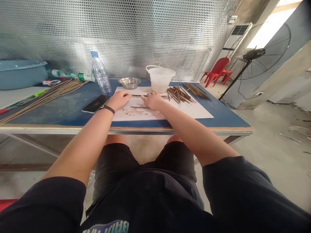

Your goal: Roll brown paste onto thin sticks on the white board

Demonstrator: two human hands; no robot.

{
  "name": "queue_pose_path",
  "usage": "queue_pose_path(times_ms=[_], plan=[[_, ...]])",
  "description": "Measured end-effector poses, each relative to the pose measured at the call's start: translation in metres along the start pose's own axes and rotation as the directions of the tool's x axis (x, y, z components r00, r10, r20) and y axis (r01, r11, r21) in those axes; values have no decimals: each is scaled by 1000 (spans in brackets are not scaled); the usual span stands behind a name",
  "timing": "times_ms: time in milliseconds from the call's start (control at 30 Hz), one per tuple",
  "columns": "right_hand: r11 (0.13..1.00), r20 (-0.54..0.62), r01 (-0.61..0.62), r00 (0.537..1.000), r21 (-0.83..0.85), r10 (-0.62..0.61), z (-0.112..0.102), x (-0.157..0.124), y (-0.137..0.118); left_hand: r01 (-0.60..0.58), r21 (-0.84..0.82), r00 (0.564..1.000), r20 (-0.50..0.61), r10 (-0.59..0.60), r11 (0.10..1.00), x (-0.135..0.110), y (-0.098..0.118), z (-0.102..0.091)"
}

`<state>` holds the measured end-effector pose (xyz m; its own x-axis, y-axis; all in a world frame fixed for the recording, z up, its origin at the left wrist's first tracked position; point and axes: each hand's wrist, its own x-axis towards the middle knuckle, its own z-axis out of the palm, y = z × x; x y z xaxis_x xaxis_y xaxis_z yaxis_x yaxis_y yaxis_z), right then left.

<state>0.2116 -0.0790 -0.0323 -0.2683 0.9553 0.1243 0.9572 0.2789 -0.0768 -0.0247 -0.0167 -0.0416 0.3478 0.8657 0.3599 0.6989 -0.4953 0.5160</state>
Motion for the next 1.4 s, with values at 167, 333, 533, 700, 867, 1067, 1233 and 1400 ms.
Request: queue_pose_path(times_ms=[167, 333, 533, 700, 867, 1067, 1233, 1400], plan=[[975, 186, -220, 959, 10, 214, 3, -11, -11, 44, -20, 998, -40, -45, 999, 4, -5, 1], [975, 246, -221, 946, 14, 210, 3, -40, -19, 26, -24, 998, -48, -28, 999, 3, 0, 3], [970, 256, -243, 937, -6, 236, 4, -18, -13, 28, -9, 1000, -13, -28, 1000, 1, 7, 1], [975, 234, -219, 947, -33, 221, 2, 12, -1, 77, -26, 997, 21, -76, 997, -3, 14, -2], [975, 242, -222, 946, -9, 217, 4, -8, -4, 75, -28, 997, 26, -74, 997, -4, 16, -3], [984, 242, -179, 956, 21, 168, 6, -47, -15, 65, -42, 998, 19, -64, 997, -4, 15, -1], [981, 248, -195, 951, 18, 185, 7, -31, -9, 52, -34, 999, 13, -52, 998, -3, 9, 1], [974, 247, -223, 947, 48, 205, -5, 3, 5, 60, -22, 998, 24, -59, 998, -1, 6, 1]])
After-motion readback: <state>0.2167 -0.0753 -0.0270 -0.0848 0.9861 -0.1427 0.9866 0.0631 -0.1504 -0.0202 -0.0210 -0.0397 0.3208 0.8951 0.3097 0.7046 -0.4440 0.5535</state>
